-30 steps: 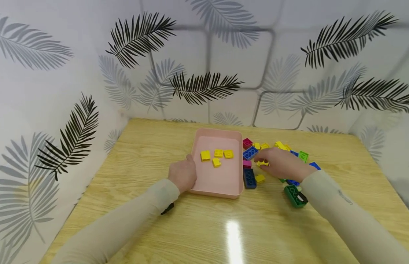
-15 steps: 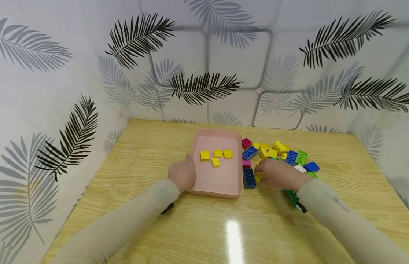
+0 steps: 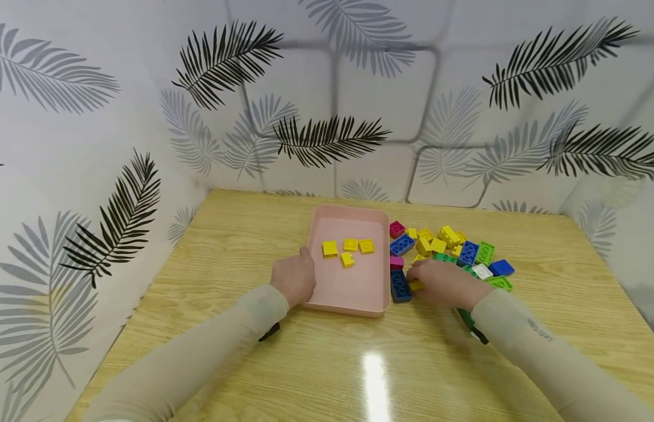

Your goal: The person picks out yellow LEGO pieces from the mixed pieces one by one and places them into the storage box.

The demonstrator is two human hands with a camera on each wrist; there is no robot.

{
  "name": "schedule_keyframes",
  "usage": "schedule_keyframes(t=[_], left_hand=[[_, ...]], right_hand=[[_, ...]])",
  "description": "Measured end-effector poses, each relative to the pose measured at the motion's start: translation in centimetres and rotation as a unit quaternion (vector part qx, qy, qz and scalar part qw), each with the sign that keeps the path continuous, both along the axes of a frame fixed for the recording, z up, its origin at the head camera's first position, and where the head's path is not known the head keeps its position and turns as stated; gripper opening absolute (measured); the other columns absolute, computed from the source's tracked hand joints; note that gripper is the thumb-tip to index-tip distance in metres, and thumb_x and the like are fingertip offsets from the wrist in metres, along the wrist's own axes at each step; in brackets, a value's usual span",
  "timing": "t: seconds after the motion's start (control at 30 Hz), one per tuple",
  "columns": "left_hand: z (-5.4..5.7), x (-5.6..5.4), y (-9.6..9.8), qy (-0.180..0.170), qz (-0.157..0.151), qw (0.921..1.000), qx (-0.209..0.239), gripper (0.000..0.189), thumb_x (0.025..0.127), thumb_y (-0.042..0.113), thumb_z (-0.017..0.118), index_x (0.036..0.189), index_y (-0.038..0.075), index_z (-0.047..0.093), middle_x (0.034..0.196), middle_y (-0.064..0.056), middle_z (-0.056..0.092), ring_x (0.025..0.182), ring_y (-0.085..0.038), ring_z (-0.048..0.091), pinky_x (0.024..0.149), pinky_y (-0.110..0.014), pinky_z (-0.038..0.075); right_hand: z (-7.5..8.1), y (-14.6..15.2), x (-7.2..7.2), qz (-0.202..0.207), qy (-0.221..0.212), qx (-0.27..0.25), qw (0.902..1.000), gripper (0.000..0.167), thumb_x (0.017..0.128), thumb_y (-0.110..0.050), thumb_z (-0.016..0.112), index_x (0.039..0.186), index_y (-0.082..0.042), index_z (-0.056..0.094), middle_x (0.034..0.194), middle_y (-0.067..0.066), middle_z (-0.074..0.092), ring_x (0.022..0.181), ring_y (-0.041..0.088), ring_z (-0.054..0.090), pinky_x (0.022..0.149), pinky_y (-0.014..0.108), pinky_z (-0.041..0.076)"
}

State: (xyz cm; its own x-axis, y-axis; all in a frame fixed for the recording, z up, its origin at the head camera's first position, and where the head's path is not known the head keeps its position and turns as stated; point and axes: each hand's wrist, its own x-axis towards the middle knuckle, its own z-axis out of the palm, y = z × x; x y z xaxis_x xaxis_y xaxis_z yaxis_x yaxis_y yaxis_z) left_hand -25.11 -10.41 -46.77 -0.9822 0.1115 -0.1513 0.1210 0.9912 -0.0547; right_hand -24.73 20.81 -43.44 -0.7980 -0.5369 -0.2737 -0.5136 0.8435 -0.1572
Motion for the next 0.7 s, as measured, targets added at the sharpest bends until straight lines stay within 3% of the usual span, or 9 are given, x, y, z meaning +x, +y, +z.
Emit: schedule_keyframes(t=[0.23,0.47,0.57,0.7], left_hand=[[-0.2,-0.3,-0.3,-0.006,0.0,0.9996,0.026,0.055,0.104,0.024,0.048,0.148,-0.006,0.037,0.065,-0.004,0.06,0.053,-0.013,0.056,0.05,-0.034,0.052],[0.7,-1.0,-0.1,-0.055,0.024,0.9965,0.059,0.057,0.104,0.024,0.047,0.151,-0.005,0.032,0.079,-0.008,0.064,0.061,-0.016,0.059,0.056,-0.033,0.052],[0.8,-1.0,-0.4,-0.069,0.035,0.9937,0.082,0.047,0.103,0.023,0.048,0.141,-0.005,0.042,0.082,-0.008,0.062,0.064,-0.018,0.059,0.055,-0.032,0.049],[0.7,-0.7,-1.1,-0.074,0.043,0.9891,0.119,0.026,0.103,0.02,0.047,0.116,-0.001,0.055,0.083,-0.008,0.06,0.065,-0.019,0.058,0.053,-0.031,0.048]], right_hand=[[1.2,0.5,0.5,-0.02,0.009,-0.006,0.9997,0.029,0.09,-0.017,0.076,0.118,-0.014,0.071,0.121,0.007,0.069,0.109,0.027,0.066,0.097,0.051,0.052],[2.2,0.8,0.6,-0.014,0.021,-0.004,0.9997,0.031,0.09,-0.018,0.076,0.12,-0.012,0.07,0.121,0.01,0.069,0.106,0.028,0.067,0.094,0.051,0.054],[2.2,0.5,0.7,-0.009,0.024,-0.005,0.9997,0.031,0.09,-0.018,0.076,0.12,-0.012,0.07,0.121,0.01,0.069,0.105,0.028,0.067,0.093,0.051,0.054],[2.2,0.0,0.7,-0.007,0.027,-0.007,0.9996,0.032,0.089,-0.017,0.076,0.12,-0.012,0.07,0.12,0.009,0.07,0.104,0.026,0.067,0.093,0.05,0.054]])
